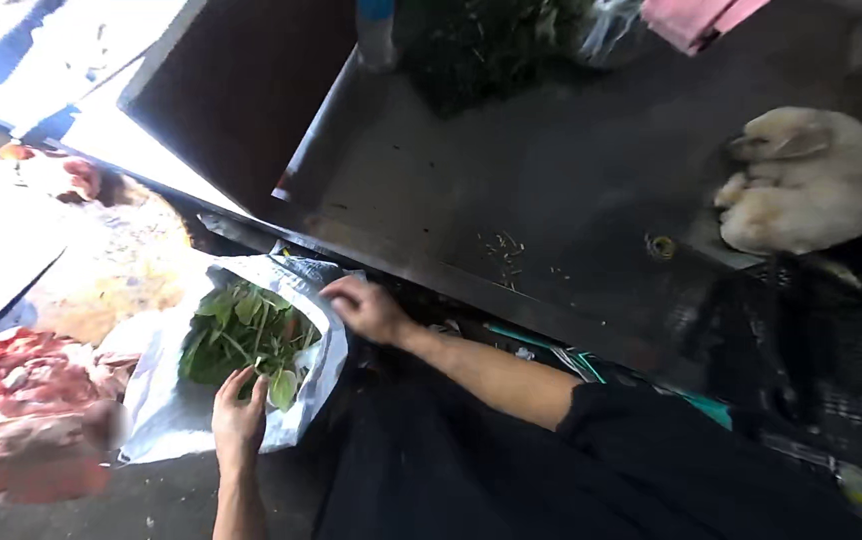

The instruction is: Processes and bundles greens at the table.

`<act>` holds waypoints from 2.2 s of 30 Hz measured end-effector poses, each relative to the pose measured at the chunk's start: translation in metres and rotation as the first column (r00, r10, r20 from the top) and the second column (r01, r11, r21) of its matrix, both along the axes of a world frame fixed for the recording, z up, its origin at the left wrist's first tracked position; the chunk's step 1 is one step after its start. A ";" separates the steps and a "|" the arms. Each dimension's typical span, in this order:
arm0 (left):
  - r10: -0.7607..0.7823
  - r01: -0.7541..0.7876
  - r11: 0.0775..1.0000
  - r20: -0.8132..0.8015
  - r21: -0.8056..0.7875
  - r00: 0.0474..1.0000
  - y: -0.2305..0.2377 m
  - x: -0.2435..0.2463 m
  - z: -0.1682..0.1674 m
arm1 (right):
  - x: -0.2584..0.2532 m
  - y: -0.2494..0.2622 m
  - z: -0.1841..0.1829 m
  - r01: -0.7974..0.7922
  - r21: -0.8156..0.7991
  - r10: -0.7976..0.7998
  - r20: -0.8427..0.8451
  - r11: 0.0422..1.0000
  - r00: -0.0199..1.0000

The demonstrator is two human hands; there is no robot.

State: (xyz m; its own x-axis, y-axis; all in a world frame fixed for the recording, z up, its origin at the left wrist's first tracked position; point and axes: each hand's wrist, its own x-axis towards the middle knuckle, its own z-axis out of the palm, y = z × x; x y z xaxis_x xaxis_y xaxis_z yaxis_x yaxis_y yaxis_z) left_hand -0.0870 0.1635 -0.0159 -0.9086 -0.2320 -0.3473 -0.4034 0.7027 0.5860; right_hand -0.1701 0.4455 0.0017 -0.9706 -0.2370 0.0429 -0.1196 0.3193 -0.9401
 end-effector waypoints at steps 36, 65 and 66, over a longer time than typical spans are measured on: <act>0.728 -0.732 0.674 0.264 -0.101 0.633 0.271 0.301 0.045 | -0.192 0.167 -0.100 -0.481 0.021 0.480 -0.110 0.876 0.870; 0.122 -0.120 0.993 0.077 -0.020 0.990 0.201 0.054 0.058 | -0.091 0.364 -0.111 -0.072 0.346 0.159 -0.233 0.936 0.959; 0.070 -0.071 0.998 0.049 0.003 0.996 0.204 0.039 0.061 | -0.070 0.361 -0.110 -0.115 0.355 0.193 -0.195 0.928 0.962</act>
State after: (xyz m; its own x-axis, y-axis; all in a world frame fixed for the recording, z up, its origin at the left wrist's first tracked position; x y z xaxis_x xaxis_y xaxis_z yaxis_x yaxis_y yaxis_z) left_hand -0.0482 0.3675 0.0455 -0.8719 -0.2932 -0.3921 -0.4801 0.6690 0.5674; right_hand -0.2399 0.8064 -0.1081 -0.8954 -0.4213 0.1442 -0.3860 0.5729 -0.7230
